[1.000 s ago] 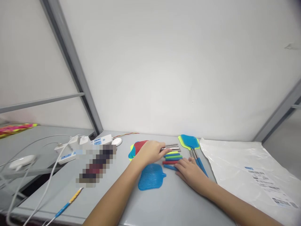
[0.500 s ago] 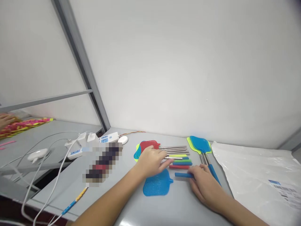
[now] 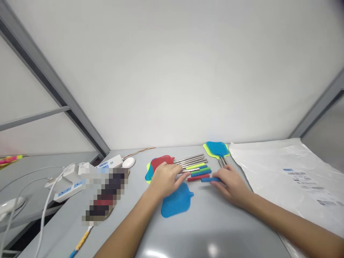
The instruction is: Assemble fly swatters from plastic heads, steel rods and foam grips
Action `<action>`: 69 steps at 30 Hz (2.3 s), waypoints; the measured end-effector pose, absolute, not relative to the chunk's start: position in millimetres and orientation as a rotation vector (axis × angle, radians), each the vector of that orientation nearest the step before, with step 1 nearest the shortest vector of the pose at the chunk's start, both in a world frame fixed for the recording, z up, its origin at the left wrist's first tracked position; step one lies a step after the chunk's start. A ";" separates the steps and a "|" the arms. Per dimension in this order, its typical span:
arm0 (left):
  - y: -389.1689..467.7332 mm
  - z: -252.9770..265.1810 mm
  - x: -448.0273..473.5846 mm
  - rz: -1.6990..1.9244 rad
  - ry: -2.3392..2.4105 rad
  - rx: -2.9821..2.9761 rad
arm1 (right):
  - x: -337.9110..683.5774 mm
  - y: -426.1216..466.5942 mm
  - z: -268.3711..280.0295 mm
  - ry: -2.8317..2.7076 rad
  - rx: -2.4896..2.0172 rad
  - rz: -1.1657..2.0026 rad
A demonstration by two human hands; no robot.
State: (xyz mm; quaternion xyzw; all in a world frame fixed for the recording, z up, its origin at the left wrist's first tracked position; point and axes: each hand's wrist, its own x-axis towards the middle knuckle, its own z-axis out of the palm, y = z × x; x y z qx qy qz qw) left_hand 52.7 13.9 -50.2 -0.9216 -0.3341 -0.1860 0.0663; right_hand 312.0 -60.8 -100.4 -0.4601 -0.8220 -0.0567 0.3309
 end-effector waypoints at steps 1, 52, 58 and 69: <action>13.8 -49.4 52.1 -0.557 -0.972 -2.788 | 313.1 -60.0 -99.1 -2.130 -1.214 -0.168; 11.2 -58.6 60.7 -0.449 -0.829 -2.853 | 329.4 -49.5 -100.9 -2.145 -1.239 -0.334; 3.7 -58.6 65.4 -0.430 -0.806 -2.883 | 326.1 -53.4 -97.0 -2.166 -1.219 -0.360; 3.8 -58.8 69.4 -0.383 -0.839 -2.872 | 323.3 -53.6 -100.1 -2.159 -1.219 -0.285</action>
